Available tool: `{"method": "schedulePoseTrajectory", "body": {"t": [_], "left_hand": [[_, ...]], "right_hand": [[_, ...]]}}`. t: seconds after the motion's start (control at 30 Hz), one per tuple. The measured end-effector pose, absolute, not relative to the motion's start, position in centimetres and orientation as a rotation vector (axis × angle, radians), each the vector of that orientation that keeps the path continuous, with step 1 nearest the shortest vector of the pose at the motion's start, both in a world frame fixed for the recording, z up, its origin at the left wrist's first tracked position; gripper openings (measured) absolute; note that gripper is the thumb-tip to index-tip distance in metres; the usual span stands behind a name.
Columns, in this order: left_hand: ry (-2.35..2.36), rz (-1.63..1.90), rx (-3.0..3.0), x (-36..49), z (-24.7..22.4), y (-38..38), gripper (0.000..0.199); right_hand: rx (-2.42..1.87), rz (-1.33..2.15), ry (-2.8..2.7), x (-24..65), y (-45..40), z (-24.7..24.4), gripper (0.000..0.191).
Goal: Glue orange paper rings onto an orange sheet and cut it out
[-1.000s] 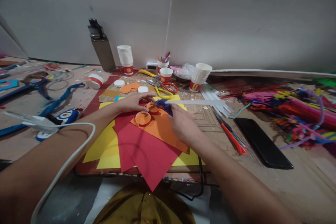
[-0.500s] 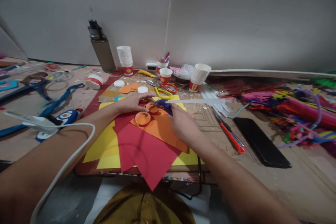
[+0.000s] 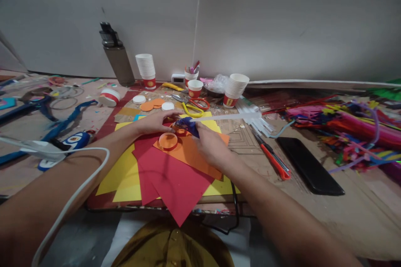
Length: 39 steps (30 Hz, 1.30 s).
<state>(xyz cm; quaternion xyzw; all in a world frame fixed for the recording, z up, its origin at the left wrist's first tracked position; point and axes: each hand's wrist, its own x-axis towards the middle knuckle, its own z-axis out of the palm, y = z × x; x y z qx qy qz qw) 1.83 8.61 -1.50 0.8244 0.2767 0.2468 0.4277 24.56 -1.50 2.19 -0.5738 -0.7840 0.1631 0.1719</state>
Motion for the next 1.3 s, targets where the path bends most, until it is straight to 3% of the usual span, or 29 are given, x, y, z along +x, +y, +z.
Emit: {"method": "schedulePoseTrajectory", "body": {"t": [0.4, 1.3], "left_hand": [[0.774, 0.616, 2.123, 1.6, -1.4, 8.4, 0.069], [0.851, 0.6, 2.153, 1.6, -0.9, 8.0, 0.066]], "right_hand": [[-1.64, 0.619, -2.066, 25.5, -1.1, 1.7, 0.018], [-1.649, 0.663, -2.057, 25.0, -0.9, 1.5, 0.024]]}}
